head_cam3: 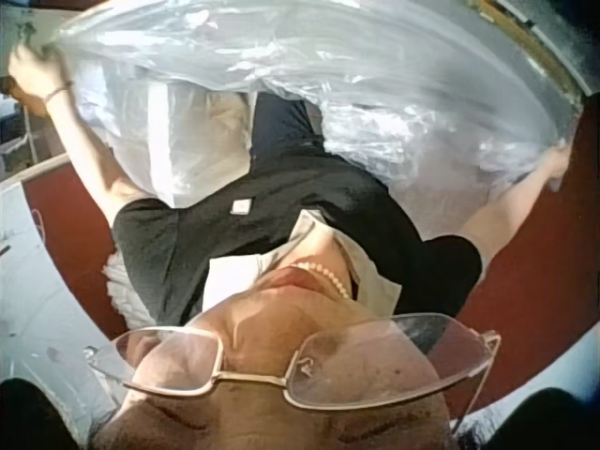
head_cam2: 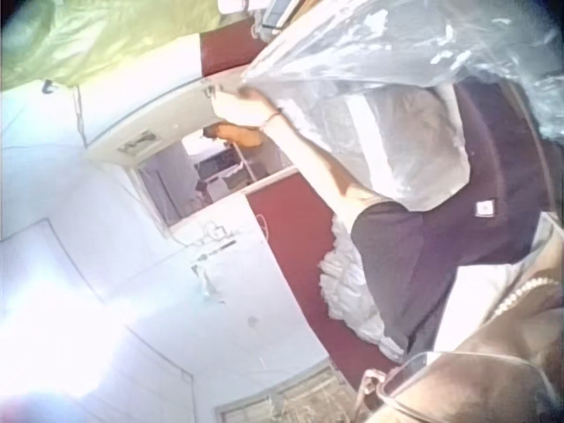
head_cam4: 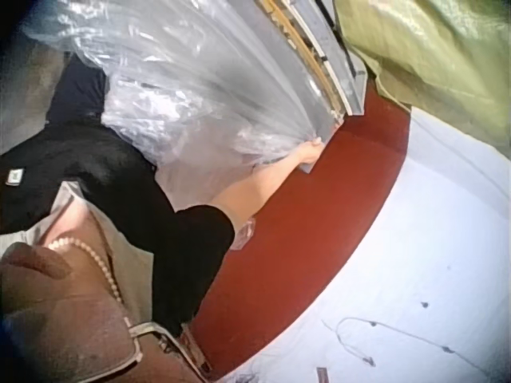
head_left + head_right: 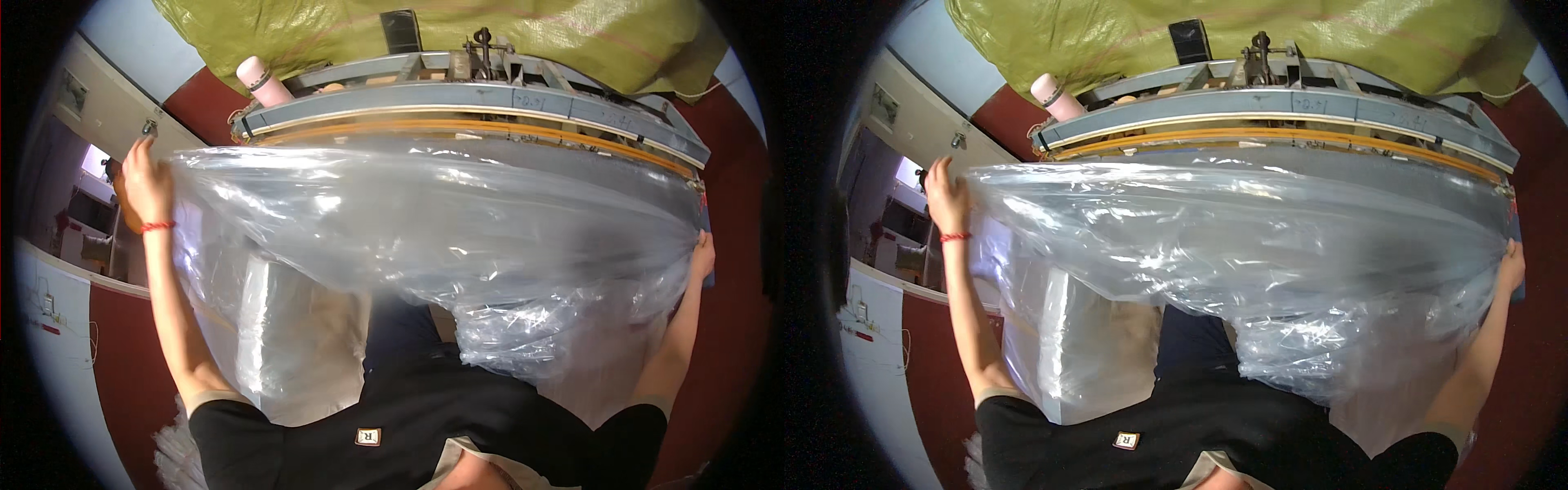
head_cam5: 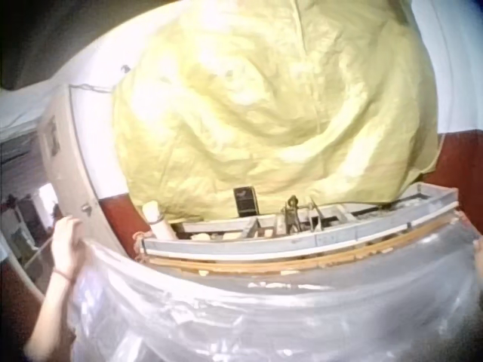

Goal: Sealing plastic bags using a heat sealer machine.

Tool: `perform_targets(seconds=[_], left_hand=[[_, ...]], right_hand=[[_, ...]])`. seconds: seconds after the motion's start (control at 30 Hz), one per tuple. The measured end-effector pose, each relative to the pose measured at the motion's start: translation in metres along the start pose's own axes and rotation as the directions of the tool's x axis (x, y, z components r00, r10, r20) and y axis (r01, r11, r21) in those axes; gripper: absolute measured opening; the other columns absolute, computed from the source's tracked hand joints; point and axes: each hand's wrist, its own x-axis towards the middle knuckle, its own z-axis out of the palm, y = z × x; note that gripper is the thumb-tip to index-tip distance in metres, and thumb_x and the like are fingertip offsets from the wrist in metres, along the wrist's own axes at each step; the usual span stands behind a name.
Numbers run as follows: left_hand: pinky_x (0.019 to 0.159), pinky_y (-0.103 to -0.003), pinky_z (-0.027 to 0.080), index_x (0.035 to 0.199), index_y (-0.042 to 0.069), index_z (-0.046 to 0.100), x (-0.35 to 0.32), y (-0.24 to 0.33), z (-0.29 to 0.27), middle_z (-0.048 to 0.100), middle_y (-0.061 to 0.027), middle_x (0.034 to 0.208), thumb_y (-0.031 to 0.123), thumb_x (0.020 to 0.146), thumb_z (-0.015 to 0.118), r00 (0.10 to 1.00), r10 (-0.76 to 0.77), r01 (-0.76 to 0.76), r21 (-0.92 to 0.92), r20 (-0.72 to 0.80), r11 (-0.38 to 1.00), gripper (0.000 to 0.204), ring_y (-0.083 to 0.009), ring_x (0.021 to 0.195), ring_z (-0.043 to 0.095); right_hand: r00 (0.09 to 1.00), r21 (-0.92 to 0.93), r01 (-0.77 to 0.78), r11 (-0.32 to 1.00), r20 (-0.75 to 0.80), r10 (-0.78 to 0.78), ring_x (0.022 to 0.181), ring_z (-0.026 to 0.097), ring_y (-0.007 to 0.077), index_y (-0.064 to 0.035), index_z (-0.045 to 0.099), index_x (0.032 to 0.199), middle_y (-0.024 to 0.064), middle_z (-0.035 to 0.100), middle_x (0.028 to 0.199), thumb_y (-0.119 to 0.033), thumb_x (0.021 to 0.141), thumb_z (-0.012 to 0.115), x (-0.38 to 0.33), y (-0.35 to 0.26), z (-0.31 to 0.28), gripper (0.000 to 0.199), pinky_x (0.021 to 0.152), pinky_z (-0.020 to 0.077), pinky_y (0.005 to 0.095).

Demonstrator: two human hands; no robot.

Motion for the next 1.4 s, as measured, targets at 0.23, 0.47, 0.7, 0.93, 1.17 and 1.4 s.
perform_targets(seconds=[0.23,0.47,0.7,0.93,1.17,1.4], left_hand=[[0.099,-0.045,0.024,0.126,0.005,0.038,-0.168,0.095,0.077,0.030,-0.0165,0.133,0.034,0.079,0.055,0.604,0.183,0.389,-0.487,0.776,0.782,0.058,-0.0371,0.125,0.021],[0.094,-0.043,0.032,0.118,0.005,0.044,-0.190,0.076,0.108,0.040,-0.0187,0.124,0.031,0.082,0.052,0.439,-0.038,0.562,-0.242,0.898,0.791,0.046,-0.0365,0.117,0.033],[0.083,-0.036,0.042,0.095,-0.002,0.058,-0.113,0.190,0.104,0.058,-0.0156,0.101,0.013,0.079,0.055,0.815,0.285,0.303,-0.790,0.505,0.533,0.022,-0.0309,0.095,0.053],[0.067,-0.038,0.041,0.078,0.002,0.059,-0.111,0.226,0.127,0.056,-0.0120,0.075,0.015,0.072,0.061,0.832,0.065,0.435,-0.720,0.551,0.540,0.014,-0.0296,0.076,0.051],[0.064,-0.033,0.042,0.078,0.006,0.061,-0.120,0.219,0.129,0.054,-0.0080,0.067,0.013,0.070,0.065,0.885,0.024,0.380,-0.753,0.464,0.537,0.012,-0.0241,0.070,0.051],[0.067,-0.033,0.042,0.081,0.002,0.055,-0.096,0.217,0.143,0.054,-0.0108,0.078,0.012,0.075,0.059,0.948,0.008,0.261,-0.796,0.317,0.546,0.012,-0.0271,0.076,0.052]], right_hand=[[1.000,0.006,-0.018,1.000,0.018,0.018,0.084,0.051,0.0399,-0.0096,0.052,0.096,0.0188,0.056,0.091,-0.039,0.088,0.037,0.003,0.006,0.007,0.034,0.066,0.0404,0.0433],[0.999,-0.003,-0.040,0.999,0.017,0.040,0.084,0.053,0.0361,-0.0081,0.053,0.099,0.0169,0.057,0.091,-0.042,0.089,0.036,0.001,0.014,0.007,0.039,0.069,0.0406,0.0398],[0.997,0.126,-0.053,0.991,0.061,0.045,0.082,0.055,0.0266,-0.0086,0.054,0.100,0.0111,0.059,0.088,-0.041,0.088,0.041,0.017,0.037,0.021,0.037,0.071,0.0415,0.0344],[0.971,0.851,-0.151,0.503,0.033,0.237,0.084,0.051,0.0117,-0.0028,0.052,0.103,0.0024,0.055,0.095,-0.021,0.084,0.055,0.042,0.096,0.002,0.026,0.074,0.0417,0.0240],[0.968,0.779,-0.170,0.604,0.247,-0.046,0.088,0.050,0.0097,-0.0037,0.054,0.102,0.0007,0.053,0.097,-0.022,0.085,0.054,0.028,0.069,-0.094,0.024,0.076,0.0409,0.0231],[0.952,0.384,0.227,0.895,0.108,-0.288,0.067,0.043,0.0048,-0.0029,0.053,0.075,-0.0036,0.048,0.069,-0.018,0.085,0.054,0.042,0.099,-0.098,0.018,0.062,0.0362,0.0195]])
